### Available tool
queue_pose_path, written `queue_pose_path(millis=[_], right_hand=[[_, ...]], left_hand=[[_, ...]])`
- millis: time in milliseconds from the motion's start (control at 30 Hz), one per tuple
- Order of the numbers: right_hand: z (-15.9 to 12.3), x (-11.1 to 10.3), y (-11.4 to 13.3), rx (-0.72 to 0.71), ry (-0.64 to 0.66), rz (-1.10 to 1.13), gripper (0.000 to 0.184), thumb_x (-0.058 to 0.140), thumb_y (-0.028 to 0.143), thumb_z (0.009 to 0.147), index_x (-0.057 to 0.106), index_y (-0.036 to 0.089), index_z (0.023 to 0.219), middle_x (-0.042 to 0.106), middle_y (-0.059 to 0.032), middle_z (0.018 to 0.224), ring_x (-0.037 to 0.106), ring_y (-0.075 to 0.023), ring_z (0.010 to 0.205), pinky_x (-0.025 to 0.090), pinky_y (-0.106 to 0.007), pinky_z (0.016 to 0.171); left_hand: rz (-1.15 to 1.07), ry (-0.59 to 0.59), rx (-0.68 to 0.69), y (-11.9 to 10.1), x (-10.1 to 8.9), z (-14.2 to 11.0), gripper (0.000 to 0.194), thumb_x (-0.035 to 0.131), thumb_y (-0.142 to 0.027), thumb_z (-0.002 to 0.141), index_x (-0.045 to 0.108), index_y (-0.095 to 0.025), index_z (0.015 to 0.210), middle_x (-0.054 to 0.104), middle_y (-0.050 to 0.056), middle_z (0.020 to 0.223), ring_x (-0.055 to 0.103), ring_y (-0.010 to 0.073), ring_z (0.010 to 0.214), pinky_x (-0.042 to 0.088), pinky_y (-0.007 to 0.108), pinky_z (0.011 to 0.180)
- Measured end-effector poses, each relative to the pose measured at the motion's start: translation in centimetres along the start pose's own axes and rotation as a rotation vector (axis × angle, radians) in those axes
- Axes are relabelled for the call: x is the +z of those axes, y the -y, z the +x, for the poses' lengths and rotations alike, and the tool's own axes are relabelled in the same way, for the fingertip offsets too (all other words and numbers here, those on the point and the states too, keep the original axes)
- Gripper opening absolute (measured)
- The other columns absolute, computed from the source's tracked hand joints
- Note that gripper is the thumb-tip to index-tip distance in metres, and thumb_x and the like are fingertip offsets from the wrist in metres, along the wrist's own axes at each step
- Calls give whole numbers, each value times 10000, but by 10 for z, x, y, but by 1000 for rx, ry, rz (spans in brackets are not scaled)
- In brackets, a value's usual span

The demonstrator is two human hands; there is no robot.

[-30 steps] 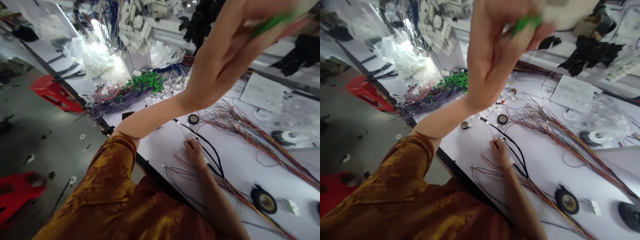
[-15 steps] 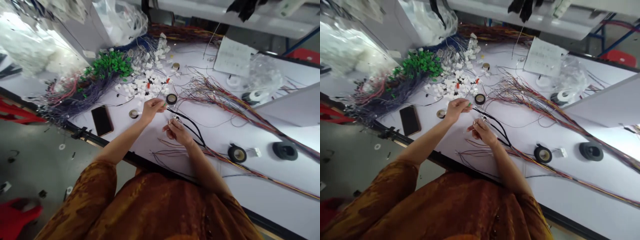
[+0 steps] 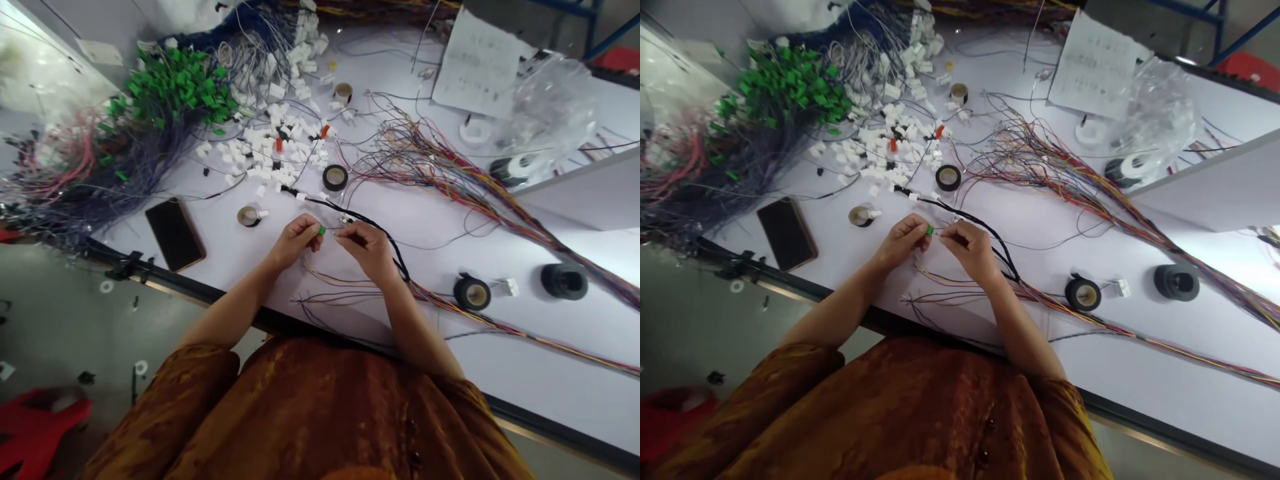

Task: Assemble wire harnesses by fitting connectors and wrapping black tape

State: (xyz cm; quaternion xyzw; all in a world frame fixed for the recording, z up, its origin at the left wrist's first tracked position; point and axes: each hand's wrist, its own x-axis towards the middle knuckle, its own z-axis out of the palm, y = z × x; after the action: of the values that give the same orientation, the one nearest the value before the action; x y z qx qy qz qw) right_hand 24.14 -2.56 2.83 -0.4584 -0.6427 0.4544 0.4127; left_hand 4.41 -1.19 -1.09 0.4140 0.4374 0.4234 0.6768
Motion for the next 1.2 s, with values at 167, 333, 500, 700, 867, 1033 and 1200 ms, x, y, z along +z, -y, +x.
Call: queue_pose_path(millis=[167,333,500,700,867,1033,1200], right_hand=[[-3,10,-11,-124,-38,-389,148,599,254,939,688,197,836,623,-29,824,572,-137,743,430,-261,705],[-5,14,-12,-86,-11,-593,177,583,275,961,706,204,855,623,-35,857,586,-145,767,384,-257,653],[-5,13,-12,-109,-2,-507,170,581,289,965,698,206,873,606,-25,847,578,-144,788,393,-260,681],[-5,11,-14,-140,-36,-288,135,564,245,959,638,198,856,566,-23,851,534,-129,754,422,-267,702],[-7,11,-15,-143,5,-247,89,530,214,950,535,214,860,545,-6,816,508,-129,725,427,-279,701],[-14,16,-16,-70,14,-204,79,545,236,938,497,223,1000,550,20,773,524,-125,673,407,-269,658],[-13,19,-19,-72,-53,-176,54,543,252,959,572,207,961,478,51,652,424,-99,569,352,-260,603]], left_hand=[[-20,22,-19,-2,-4,-1,329,756,-454,797,623,-162,872,615,-29,642,554,66,516,441,187,500],[-16,60,-60,-4,-6,-2,312,748,-442,817,648,-151,871,632,-11,632,572,78,514,453,194,496],[-58,63,-79,-7,-4,-3,330,814,-411,753,613,-162,829,691,-2,709,641,95,581,513,202,559],[-176,67,-152,-3,-8,-3,291,861,-314,711,640,-170,833,718,-1,730,675,98,646,534,190,620],[-224,32,-203,-2,-10,0,258,863,-315,710,683,-147,788,717,16,723,662,83,664,537,171,654],[-280,-52,-231,-6,-9,3,245,867,-266,701,681,-145,804,747,31,821,667,72,655,542,155,623],[-260,-74,-219,-8,-7,2,220,842,-277,742,674,-141,781,722,15,738,656,64,613,538,141,592]])
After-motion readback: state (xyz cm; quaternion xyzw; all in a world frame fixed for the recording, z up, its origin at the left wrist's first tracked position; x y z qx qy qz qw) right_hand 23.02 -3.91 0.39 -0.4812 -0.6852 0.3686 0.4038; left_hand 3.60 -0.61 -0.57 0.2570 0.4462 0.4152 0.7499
